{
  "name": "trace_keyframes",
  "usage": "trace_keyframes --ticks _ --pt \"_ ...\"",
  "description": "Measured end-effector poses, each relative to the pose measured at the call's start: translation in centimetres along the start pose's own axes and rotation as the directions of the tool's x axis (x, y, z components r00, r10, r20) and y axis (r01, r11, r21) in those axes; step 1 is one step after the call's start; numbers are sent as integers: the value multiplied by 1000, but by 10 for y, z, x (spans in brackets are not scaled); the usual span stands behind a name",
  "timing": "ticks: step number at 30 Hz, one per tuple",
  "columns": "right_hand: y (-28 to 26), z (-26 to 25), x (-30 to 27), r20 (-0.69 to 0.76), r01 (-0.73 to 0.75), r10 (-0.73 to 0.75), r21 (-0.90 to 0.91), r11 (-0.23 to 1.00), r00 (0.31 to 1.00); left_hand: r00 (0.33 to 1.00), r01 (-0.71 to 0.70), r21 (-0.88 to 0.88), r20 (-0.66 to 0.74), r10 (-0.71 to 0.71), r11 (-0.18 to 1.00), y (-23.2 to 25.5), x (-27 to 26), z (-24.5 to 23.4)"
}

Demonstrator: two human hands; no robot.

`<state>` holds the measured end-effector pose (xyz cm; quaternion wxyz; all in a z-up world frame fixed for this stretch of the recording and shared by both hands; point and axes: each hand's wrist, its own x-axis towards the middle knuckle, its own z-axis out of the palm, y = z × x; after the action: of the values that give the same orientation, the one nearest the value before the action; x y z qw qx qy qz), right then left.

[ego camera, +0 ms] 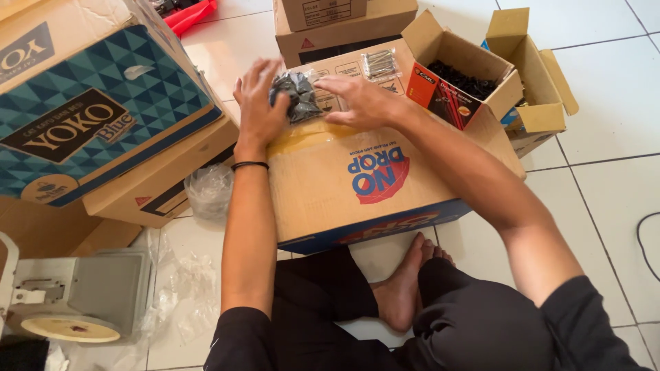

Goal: Pack small metal hardware items into plastic bags

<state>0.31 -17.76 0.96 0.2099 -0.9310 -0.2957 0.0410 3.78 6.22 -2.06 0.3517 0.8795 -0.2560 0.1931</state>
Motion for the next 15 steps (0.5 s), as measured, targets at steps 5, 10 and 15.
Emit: trace_keyframes --ticks 5,10,15 --pt "-10 -5 -60 -43 70 -71 -30 997 997 847 29 -155 -520 -106 988 -18 5 10" --pt "-21 14 -126 -78 93 -103 -122 988 992 784 318 -419 -389 -484 851 -21 8 17" --pt "-29 38 -163 -278 6 -72 -231 973 958 590 360 -880 -43 -806 311 -29 14 -11"
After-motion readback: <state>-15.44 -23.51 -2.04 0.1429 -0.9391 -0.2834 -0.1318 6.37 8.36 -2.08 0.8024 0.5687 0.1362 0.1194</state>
